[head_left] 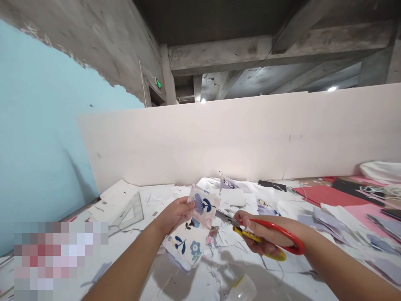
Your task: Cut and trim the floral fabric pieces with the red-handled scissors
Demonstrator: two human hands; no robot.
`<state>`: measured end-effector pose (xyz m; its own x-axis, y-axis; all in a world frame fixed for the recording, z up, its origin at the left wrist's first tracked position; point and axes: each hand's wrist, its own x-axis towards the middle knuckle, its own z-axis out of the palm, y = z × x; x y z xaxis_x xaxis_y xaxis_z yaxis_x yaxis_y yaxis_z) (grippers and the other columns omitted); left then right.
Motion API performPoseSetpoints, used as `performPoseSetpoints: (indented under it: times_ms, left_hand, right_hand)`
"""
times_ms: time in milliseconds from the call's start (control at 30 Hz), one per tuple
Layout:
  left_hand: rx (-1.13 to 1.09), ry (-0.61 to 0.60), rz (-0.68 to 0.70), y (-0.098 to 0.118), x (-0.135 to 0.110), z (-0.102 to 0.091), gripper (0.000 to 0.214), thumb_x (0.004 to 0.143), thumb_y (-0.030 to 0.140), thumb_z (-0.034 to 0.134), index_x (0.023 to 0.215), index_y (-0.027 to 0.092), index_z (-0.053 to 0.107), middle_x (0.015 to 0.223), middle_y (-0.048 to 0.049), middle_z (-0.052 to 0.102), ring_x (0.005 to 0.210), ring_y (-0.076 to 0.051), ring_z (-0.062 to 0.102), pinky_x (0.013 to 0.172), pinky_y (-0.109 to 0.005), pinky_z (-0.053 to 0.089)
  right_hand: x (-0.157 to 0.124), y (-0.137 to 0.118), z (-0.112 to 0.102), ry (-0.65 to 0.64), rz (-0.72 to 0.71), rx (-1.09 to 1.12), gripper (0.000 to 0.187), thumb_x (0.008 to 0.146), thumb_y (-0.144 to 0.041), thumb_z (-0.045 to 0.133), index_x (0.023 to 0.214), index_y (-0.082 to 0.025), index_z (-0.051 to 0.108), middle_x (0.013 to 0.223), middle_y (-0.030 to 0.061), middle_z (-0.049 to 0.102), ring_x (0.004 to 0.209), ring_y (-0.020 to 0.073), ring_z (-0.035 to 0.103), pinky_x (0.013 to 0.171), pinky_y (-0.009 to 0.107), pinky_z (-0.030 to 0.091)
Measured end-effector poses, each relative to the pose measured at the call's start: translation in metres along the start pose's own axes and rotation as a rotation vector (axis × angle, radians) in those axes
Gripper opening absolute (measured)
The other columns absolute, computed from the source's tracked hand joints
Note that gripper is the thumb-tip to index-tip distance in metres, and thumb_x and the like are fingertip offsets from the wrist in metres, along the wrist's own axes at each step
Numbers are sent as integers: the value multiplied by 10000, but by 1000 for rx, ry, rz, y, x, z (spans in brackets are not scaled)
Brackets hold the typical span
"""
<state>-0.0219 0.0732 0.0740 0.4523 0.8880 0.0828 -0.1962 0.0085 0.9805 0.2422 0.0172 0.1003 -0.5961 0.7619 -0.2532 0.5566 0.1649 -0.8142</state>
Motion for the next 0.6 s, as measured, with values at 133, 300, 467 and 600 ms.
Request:
performPoseSetpoints:
  times_ms: [133,300,467,600]
  left_hand:
    - [53,-30,-39,4,-2,-4,327,691,345,651,920,112,629,876,-115,675,817,-225,627,784,-342,443]
    - [72,-21,-30,3,1,-17,333,699,370,636,911,114,618,879,-112,661,796,-211,615,765,-332,445]
    - [48,16,-1,-3,6,-18,323,684,367,651,894,123,618,861,-95,663,810,-200,612,789,-317,435]
    - [80,-80,-81,-14,6,-7,319,669,355,664,886,124,635,817,-93,663,761,-203,617,752,-320,442]
  right_hand:
    - [3,6,0,14,12,-4,521,773,-692,202,876,-225,408,583,-24,512,377,55,320,407,188,339]
    - [-1,11,-7,95,58,-54,534,771,-695,209,822,-219,444,549,-18,508,369,64,330,396,192,330]
    - [-6,13,-17,198,141,-63,527,741,-718,255,793,-232,451,564,-18,496,361,64,310,367,191,295]
    - [2,20,-8,182,135,-28,606,717,-742,251,608,-190,476,455,-11,443,334,69,331,372,207,308]
